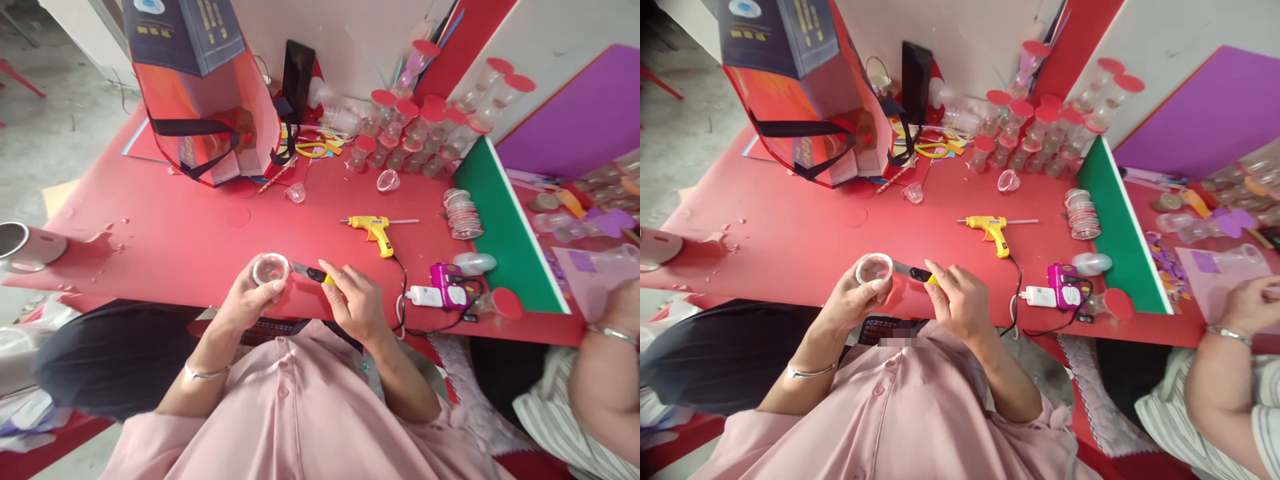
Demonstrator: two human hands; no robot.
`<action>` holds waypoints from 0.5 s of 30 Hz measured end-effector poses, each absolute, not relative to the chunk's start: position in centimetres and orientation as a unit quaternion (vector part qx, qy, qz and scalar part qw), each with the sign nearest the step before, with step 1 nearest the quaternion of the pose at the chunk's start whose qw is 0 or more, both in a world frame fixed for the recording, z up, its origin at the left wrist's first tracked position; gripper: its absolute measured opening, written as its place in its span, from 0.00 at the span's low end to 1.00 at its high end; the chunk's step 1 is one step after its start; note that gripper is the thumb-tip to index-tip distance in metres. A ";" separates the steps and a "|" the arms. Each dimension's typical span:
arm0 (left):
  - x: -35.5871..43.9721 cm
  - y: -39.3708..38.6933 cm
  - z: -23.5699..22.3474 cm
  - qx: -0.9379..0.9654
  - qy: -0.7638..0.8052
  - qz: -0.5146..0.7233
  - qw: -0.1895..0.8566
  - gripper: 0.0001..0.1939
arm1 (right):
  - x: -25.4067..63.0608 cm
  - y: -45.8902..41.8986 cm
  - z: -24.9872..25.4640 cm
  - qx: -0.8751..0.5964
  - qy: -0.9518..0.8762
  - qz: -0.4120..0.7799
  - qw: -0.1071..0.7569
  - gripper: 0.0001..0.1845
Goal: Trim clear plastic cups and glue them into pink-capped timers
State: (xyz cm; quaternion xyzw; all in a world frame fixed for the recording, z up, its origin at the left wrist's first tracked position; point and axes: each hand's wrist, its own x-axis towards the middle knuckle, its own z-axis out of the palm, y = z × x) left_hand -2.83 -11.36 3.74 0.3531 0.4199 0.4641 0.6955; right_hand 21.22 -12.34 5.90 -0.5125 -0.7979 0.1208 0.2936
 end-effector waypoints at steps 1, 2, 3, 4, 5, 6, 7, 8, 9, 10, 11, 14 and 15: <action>-2.8 -11.4 3.6 0.349 0.427 0.462 0.695 0.24 | 20.9 -12.5 5.8 -0.509 -0.801 0.120 0.292 0.23; -2.9 -11.5 3.4 0.349 0.428 0.461 0.695 0.24 | 20.8 -12.7 5.7 -0.506 -0.804 0.113 0.290 0.23; -2.9 -11.6 3.3 0.352 0.426 0.461 0.695 0.24 | 20.7 -12.7 5.7 -0.502 -0.808 0.105 0.288 0.23; -2.9 -11.7 3.2 0.360 0.422 0.462 0.692 0.24 | 20.6 -12.8 5.6 -0.499 -0.812 0.097 0.286 0.23; -2.8 -11.8 3.2 0.371 0.419 0.468 0.684 0.25 | 20.6 -12.8 5.6 -0.496 -0.815 0.091 0.285 0.23; -2.6 -11.8 3.2 0.384 0.419 0.478 0.669 0.28 | 20.6 -12.8 5.6 -0.493 -0.818 0.087 0.283 0.23; -2.4 -11.8 3.3 0.399 0.423 0.487 0.651 0.31 | 20.6 -12.8 5.7 -0.492 -0.819 0.086 0.282 0.23; -2.1 -11.7 3.4 0.414 0.430 0.496 0.631 0.34 | 20.6 -12.8 5.7 -0.490 -0.820 0.086 0.281 0.23; -1.8 -11.7 3.6 0.425 0.438 0.503 0.612 0.35 | 20.5 -12.9 5.7 -0.491 -0.820 0.086 0.281 0.23; -1.5 -11.6 3.7 0.432 0.444 0.511 0.596 0.36 | 20.5 -12.9 5.8 -0.491 -0.820 0.086 0.280 0.23; -1.2 -11.4 3.8 0.436 0.446 0.519 0.585 0.35 | 20.5 -13.0 5.8 -0.491 -0.820 0.089 0.280 0.22; -0.6 -11.1 3.7 0.434 0.445 0.553 0.556 0.37 | 20.4 -13.1 5.7 -0.492 -0.818 0.105 0.279 0.22; -0.5 -11.1 3.6 0.435 0.447 0.560 0.546 0.38 | 20.4 -13.2 5.6 -0.491 -0.818 0.111 0.278 0.22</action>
